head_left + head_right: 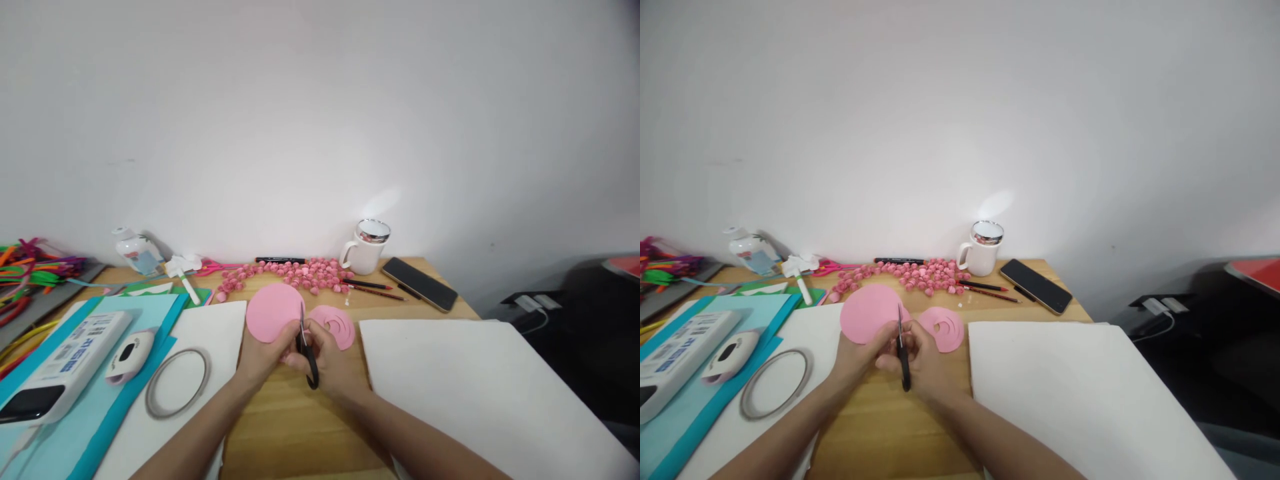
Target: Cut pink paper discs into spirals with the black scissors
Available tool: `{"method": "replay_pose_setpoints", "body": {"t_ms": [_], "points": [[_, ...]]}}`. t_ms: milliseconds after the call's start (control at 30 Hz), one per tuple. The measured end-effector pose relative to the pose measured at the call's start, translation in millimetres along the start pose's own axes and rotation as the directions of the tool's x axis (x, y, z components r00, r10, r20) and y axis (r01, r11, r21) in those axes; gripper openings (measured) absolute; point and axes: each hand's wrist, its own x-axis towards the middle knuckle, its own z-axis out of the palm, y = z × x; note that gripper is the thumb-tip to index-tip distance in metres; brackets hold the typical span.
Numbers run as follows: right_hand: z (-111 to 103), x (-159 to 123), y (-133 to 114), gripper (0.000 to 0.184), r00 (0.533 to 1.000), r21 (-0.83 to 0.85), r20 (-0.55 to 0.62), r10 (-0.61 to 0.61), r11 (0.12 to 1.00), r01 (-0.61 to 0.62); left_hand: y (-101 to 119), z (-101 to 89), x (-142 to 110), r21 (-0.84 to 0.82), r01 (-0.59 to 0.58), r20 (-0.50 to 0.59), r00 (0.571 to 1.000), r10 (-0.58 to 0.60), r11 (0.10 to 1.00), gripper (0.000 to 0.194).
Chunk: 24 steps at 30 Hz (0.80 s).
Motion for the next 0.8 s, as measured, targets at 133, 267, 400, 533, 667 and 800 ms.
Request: {"method": "replay_pose_setpoints", "body": {"t_ms": [133, 267, 400, 533, 667, 800], "points": [[-0.4, 0.6, -1.1, 0.034, 1.000, -0.013, -0.009, -0.002, 1.000, 0.002, -2.9, -0.9, 1.4, -0.002, 0.013, 0.030, 0.999, -0.013, 1.000, 0.036], [-0.5, 0.7, 1.4, 0.033, 1.000, -0.008, 0.003, -0.011, 1.000, 0.011, -2.1, -1.4, 1.4, -0.011, 0.018, 0.044, 0.999, -0.018, 1.000, 0.038], [-0.5, 1.1, 2.0, 0.032, 1.000, -0.012, 0.014, -0.010, 1.000, 0.010, -0.6, -0.9, 1.2, -0.044, 0.029, 0.055, 0.998, -0.027, 0.999, 0.036], [-0.3, 1.1, 0.2, 0.030, 1.000, -0.048, -0.003, -0.023, 0.999, 0.023, 0.4, -0.8, 1.5, -0.065, 0.021, 0.050, 0.999, -0.018, 0.998, 0.037], [-0.2, 0.2, -1.8, 0.028, 1.000, -0.086, -0.016, -0.017, 0.996, 0.016, 0.0, -1.5, 1.7, -0.064, 0.007, 0.049, 0.999, -0.003, 0.998, 0.037], [-0.2, -1.1, -2.1, 0.027, 1.000, -0.063, -0.009, -0.007, 0.998, 0.007, -2.8, -1.3, 2.0, -0.049, -0.039, 0.039, 0.998, 0.040, 0.998, 0.034]]}}
